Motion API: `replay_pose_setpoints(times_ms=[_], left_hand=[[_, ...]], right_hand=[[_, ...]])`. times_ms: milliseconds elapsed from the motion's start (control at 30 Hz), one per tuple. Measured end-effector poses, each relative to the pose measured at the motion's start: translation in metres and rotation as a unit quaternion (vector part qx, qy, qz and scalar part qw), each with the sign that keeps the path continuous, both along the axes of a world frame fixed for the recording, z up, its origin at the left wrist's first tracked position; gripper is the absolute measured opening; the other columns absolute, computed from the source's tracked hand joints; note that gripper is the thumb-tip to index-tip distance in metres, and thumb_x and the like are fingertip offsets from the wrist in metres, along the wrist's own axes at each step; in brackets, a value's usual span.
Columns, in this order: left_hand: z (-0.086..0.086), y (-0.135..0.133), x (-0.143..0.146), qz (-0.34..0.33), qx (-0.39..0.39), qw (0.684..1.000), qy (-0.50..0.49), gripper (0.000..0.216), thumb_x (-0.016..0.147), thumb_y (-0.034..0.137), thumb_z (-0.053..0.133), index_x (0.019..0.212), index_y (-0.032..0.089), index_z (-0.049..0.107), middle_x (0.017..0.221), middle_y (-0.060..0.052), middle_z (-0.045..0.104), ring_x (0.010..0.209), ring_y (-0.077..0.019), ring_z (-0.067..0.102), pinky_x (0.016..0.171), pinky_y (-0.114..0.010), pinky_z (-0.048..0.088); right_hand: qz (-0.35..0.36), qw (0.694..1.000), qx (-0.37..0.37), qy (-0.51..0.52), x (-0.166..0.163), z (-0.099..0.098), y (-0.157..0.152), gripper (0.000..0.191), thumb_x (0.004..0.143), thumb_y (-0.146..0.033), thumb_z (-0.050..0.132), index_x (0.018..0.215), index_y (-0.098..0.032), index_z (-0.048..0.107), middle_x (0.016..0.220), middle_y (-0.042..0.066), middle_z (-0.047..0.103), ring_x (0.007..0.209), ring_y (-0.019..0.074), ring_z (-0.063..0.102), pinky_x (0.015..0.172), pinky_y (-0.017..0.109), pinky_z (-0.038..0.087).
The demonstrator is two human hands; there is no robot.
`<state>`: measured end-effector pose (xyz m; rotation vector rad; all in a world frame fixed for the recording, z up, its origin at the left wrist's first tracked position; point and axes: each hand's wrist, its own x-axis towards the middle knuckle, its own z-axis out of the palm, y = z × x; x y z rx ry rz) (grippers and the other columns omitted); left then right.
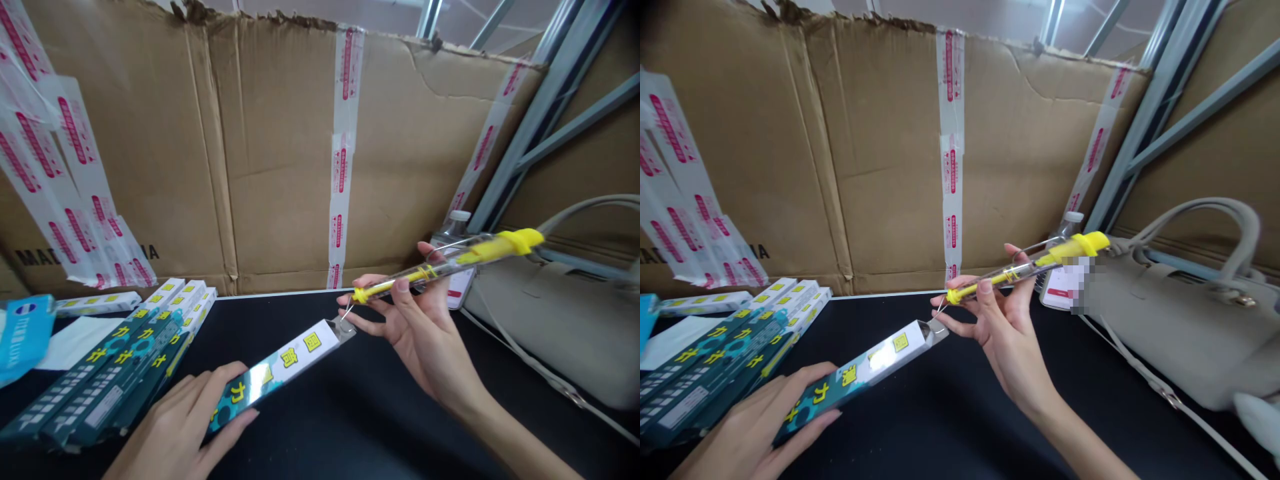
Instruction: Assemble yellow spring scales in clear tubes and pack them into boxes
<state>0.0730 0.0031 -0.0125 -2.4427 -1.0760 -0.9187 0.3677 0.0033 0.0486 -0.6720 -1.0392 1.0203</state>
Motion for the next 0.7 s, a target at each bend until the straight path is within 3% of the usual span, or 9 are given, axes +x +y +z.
replay_pose_setpoints(times_ms=[300, 433, 700], left_hand=[[0.004, -0.001, 0.004, -0.009, 0.007, 1.000, -0.001, 0.036, 0.107, 0.056, 0.034, 0.116, 0.029, 0.056, 0.086, 0.004, 0.082, 0.067, -0.0195, 0.080, 0.058, -0.026, 0.063], [0.004, -0.002, 0.004, 0.001, 0.000, 1.000, -0.009, 0.036, 0.107, 0.056, 0.034, 0.115, 0.030, 0.057, 0.085, 0.004, 0.082, 0.068, -0.0193, 0.081, 0.058, -0.025, 0.063], [0.001, -0.001, 0.003, 0.033, 0.003, 0.999, -0.006, 0.038, 0.108, 0.056, 0.030, 0.118, 0.028, 0.055, 0.083, 0.003, 0.082, 0.068, -0.0206, 0.081, 0.059, -0.027, 0.064]], right_hand=[[-0.051, 0.992, 0.102, -0.046, -0.018, -0.018, -0.009, 0.042, 0.101, -0.037, 0.064, 0.125, -0.050, 0.032, 0.113, -0.003, 0.071, 0.104, 0.0249, 0.074, 0.095, 0.059, 0.059], [-0.039, 0.992, 0.107, -0.056, -0.024, -0.025, -0.010, 0.039, 0.100, -0.038, 0.065, 0.123, -0.049, 0.035, 0.109, -0.003, 0.073, 0.099, 0.0251, 0.076, 0.094, 0.058, 0.059], [-0.082, 0.990, 0.089, -0.078, -0.025, -0.027, -0.012, 0.039, 0.101, -0.040, 0.064, 0.125, -0.049, 0.035, 0.110, -0.002, 0.071, 0.096, 0.0237, 0.076, 0.085, 0.050, 0.065]])
